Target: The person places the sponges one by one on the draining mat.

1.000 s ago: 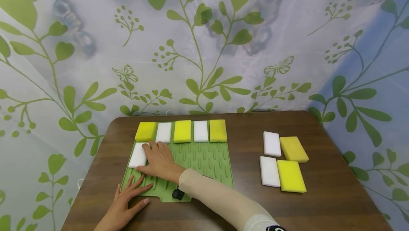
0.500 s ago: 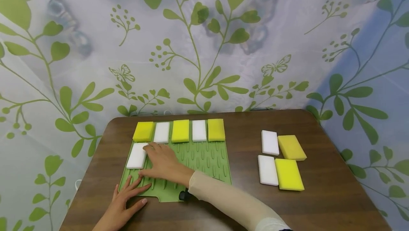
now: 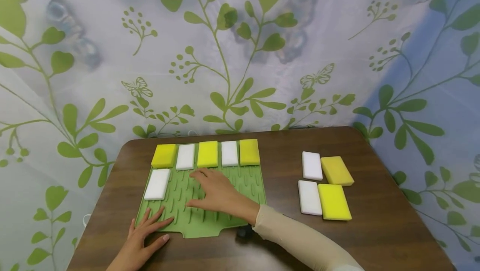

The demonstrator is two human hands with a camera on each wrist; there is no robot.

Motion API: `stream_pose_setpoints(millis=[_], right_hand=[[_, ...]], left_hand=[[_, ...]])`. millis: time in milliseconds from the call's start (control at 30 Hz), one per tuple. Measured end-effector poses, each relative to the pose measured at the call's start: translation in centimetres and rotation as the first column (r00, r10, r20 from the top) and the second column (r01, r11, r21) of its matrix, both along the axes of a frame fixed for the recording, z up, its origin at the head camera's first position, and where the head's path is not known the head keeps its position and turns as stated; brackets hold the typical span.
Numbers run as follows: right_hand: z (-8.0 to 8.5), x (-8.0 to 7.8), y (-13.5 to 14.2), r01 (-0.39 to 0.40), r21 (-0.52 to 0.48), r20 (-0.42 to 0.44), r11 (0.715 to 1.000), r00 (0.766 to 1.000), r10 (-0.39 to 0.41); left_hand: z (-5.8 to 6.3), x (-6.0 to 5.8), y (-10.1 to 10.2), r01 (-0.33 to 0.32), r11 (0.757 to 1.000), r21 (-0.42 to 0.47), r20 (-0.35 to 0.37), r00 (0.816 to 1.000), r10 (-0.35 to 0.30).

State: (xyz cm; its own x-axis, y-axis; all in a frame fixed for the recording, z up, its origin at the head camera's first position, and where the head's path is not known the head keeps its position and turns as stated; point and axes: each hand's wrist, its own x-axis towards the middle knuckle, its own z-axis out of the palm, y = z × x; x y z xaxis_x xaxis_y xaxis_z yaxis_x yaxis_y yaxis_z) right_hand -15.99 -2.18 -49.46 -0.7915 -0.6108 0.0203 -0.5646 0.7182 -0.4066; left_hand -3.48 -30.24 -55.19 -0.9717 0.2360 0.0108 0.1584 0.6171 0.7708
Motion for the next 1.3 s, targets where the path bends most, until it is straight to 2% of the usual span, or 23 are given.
stream_pose_setpoints(millis=[333, 533, 667, 867, 1100, 1300], right_hand=[[0.1, 0.8, 6.8, 0.08, -0.125, 0.124, 0.989, 0.99, -0.064], [-0.6, 1.1, 11.6, 0.109, -0.237, 0.227, 0.965, 0.972, -0.054], [-0.5, 1.3, 14.8, 0.076, -0.255, 0.219, 0.964, 0.975, -0.019], [0.0, 1.8, 19.5, 0.029, -0.216, 0.175, 0.976, 0.984, 0.01], [-0.2, 2.4, 24.5, 0.105, -0.183, 0.12, 0.978, 0.989, -0.084], [-0.9, 3.1, 28.5, 0.197, -0.189, 0.079, 0.962, 0.98, -0.185]], left_hand=[[-0.3, 0.2, -0.1, 0.016, 1.0, 0.017, -0.008, 1.0, -0.015], [-0.3, 0.1, -0.2, 0.02, 1.0, 0.015, 0.007, 1.0, -0.021], [-0.2, 0.0, -0.2, 0.018, 1.0, 0.01, 0.012, 1.0, -0.018], [-0.1, 0.1, 0.0, 0.017, 1.0, 0.008, -0.001, 1.0, -0.017], [-0.4, 0.3, -0.2, 0.023, 1.0, 0.007, -0.025, 0.999, -0.023], [-0.6, 0.1, -0.3, 0.028, 1.0, 0.011, -0.024, 0.999, -0.028]])
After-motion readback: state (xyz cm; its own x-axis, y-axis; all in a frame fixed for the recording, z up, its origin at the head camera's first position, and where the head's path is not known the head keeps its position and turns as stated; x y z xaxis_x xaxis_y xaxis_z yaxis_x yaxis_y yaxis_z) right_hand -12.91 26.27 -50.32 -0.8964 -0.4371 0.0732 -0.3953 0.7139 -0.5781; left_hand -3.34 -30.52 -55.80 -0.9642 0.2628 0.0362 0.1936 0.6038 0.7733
